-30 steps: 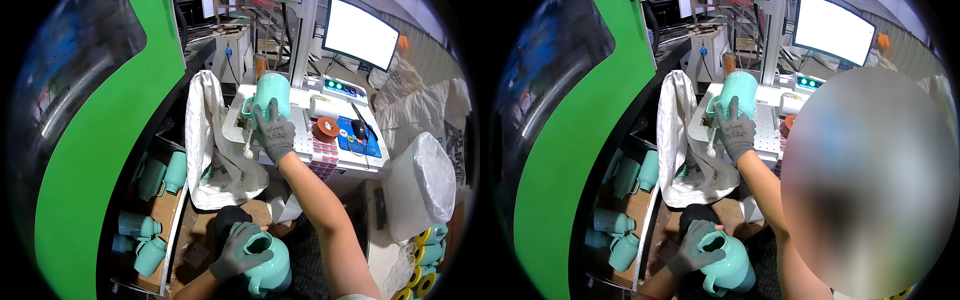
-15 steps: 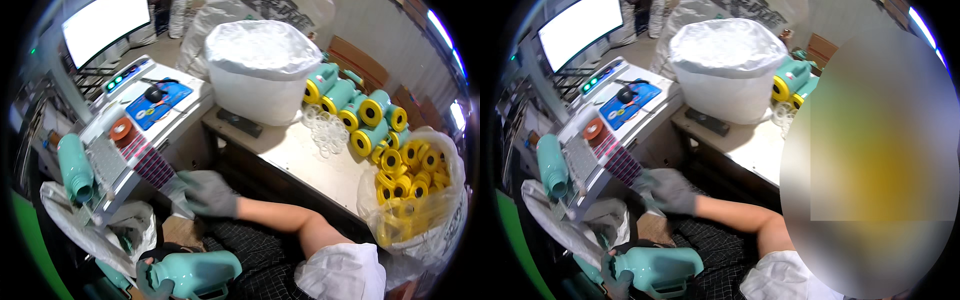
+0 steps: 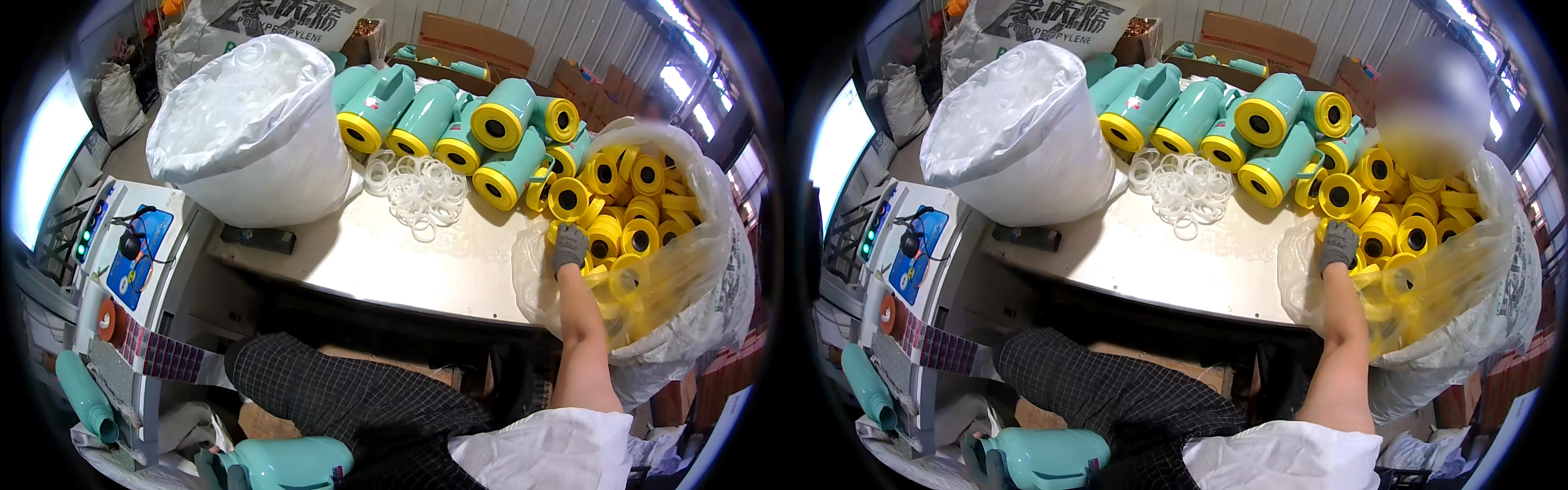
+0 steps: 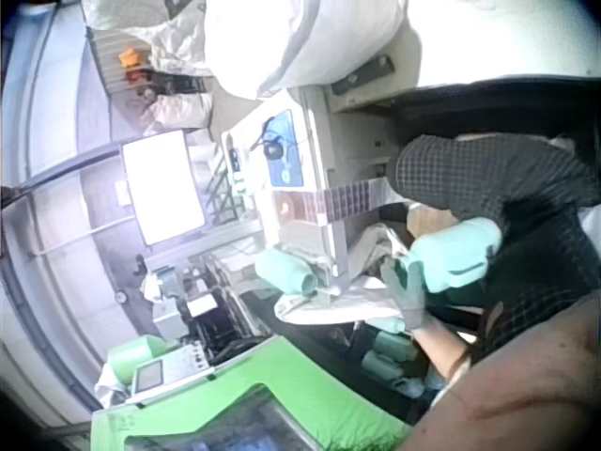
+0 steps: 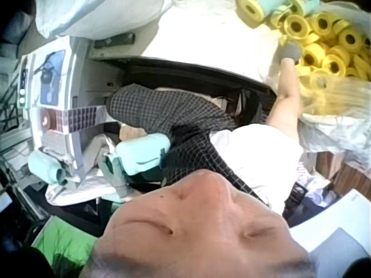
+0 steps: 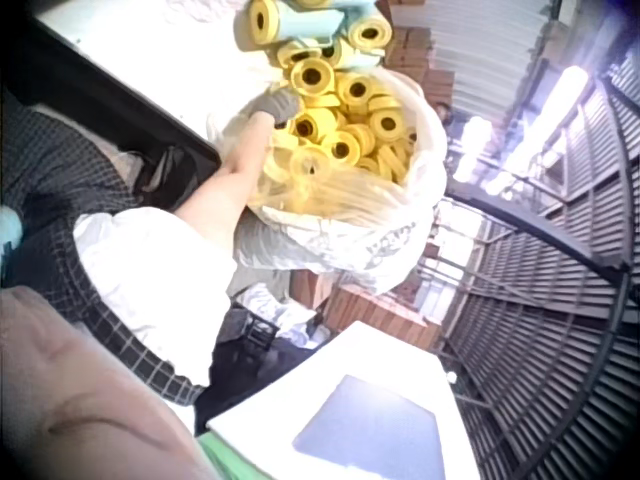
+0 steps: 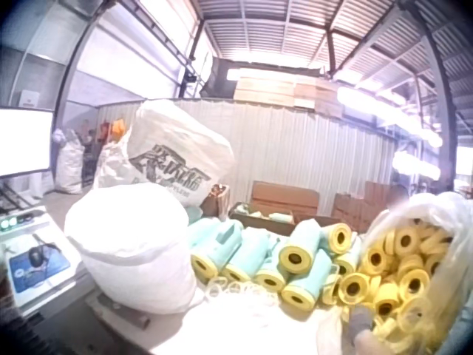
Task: The person sits on the floor and repeatedly assembles teal plastic containers by inserting clear plastic rings into the necks and screwing on yellow lids. The person handles the containers one at a time, placing the finished units into a white bag.
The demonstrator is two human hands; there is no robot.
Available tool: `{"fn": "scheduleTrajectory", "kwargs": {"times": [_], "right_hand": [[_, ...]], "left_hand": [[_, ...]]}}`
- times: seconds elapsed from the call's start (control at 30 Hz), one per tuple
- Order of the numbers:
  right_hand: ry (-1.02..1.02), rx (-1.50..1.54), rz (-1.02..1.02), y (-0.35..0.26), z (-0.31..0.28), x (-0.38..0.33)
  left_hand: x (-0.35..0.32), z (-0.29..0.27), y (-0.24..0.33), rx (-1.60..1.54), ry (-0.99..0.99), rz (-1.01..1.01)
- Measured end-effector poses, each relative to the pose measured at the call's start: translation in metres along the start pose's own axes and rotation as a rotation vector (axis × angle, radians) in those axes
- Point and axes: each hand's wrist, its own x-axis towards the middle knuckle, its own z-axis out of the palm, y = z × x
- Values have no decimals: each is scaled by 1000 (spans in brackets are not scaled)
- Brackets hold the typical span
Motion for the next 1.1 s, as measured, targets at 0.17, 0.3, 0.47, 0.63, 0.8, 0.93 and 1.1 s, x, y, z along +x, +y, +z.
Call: {"fn": "scheduleTrajectory", "kwargs": {"times": [0.17,0.3,0.47,0.63,0.8,0.93,1.1], "right_hand": [[295,582,-436,-46,-80,-41],[-666,2332,-266,-174,-214,-149],[-884,1873,-544,-346,-189,-286],[33,1757,-1114,-320,-244,-293],[-685,1832,-798,-349,-228,-291],[-589,2151,-932,-328,-338,-263],[-8,1993,-1585,-313,-367,-279]], "left_hand": [[0,-6,6,74,18,21],[-15,-12,28,-81,277,-128],[-41,10,41,-459,648,-173],[-68,50,-18,-875,637,-118],[-68,96,-70,-1013,628,-93],[-67,100,-32,-456,539,-70],[-54,106,-22,-595,558,-138]]}}
